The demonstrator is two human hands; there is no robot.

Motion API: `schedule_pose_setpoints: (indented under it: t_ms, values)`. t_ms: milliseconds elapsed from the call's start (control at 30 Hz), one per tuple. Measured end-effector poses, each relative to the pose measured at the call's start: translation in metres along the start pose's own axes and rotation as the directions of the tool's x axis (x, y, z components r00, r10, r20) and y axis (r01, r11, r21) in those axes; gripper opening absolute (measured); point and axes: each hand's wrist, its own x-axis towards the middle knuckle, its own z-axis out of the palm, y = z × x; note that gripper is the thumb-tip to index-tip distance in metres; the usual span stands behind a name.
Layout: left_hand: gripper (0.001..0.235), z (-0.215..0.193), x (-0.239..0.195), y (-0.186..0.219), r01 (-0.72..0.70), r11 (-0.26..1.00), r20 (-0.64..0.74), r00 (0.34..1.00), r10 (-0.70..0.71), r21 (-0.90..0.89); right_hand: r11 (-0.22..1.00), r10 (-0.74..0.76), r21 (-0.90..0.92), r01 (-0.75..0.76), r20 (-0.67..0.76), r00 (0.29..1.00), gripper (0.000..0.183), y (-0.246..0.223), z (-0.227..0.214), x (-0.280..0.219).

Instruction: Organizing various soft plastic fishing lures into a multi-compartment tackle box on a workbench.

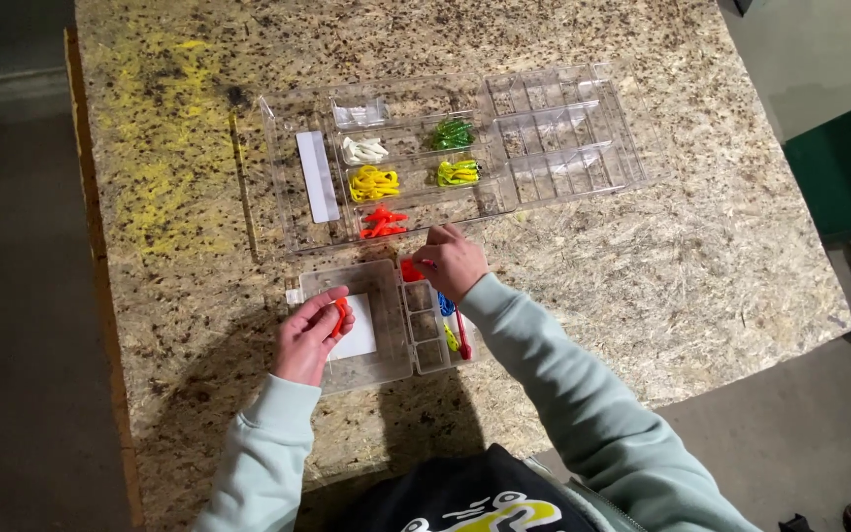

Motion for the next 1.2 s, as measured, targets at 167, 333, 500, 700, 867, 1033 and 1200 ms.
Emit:
schedule_pose_setpoints:
  t_ms: [167,333,500,700,867,1033,1200]
  values:
    - [0.034,0.0,-0.001,0.001,0.008,1.0,-0.037,0.999,-0.008,-0.003,0.987,0.072,-0.142,-0.069,0.017,0.997,0.01,-0.01,0.006,-0.001]
    - [0.033,0.004,-0.003,0.0,-0.044,0.998,-0.053,0.998,0.047,0.049,0.969,0.077,-0.239,-0.069,0.023,0.997,0.008,-0.014,0.006,-0.003]
    - [0.035,0.005,-0.003,0.002,-0.134,0.988,-0.063,0.988,0.139,0.081,0.995,0.094,0.042,-0.091,-0.072,0.993,0.005,0.029,0.017,-0.008]
    - [0.037,0.006,0.003,-0.001,-0.179,0.983,-0.081,0.98,0.181,0.036,0.997,0.066,-0.033,-0.068,-0.037,0.997,0.011,0.03,0.01,-0.016]
    - [0.034,0.027,-0.007,0.012,-0.157,0.986,-0.122,0.979,0.162,0.052,0.986,0.062,-0.157,-0.062,-0.007,0.998,0.009,0.01,0.017,-0.015]
    - [0.034,0.045,-0.014,0.025,-0.098,0.995,-0.176,0.979,0.098,0.006,0.998,0.045,0.057,-0.039,-0.117,0.992,0.006,0.012,-0.001,-0.012]
    - [0.038,0.07,-0.024,0.031,-0.067,0.997,-0.178,0.982,0.059,-0.038,0.731,0.329,0.613,-0.3,0.068,0.942,0.015,-0.07,-0.069,-0.013]
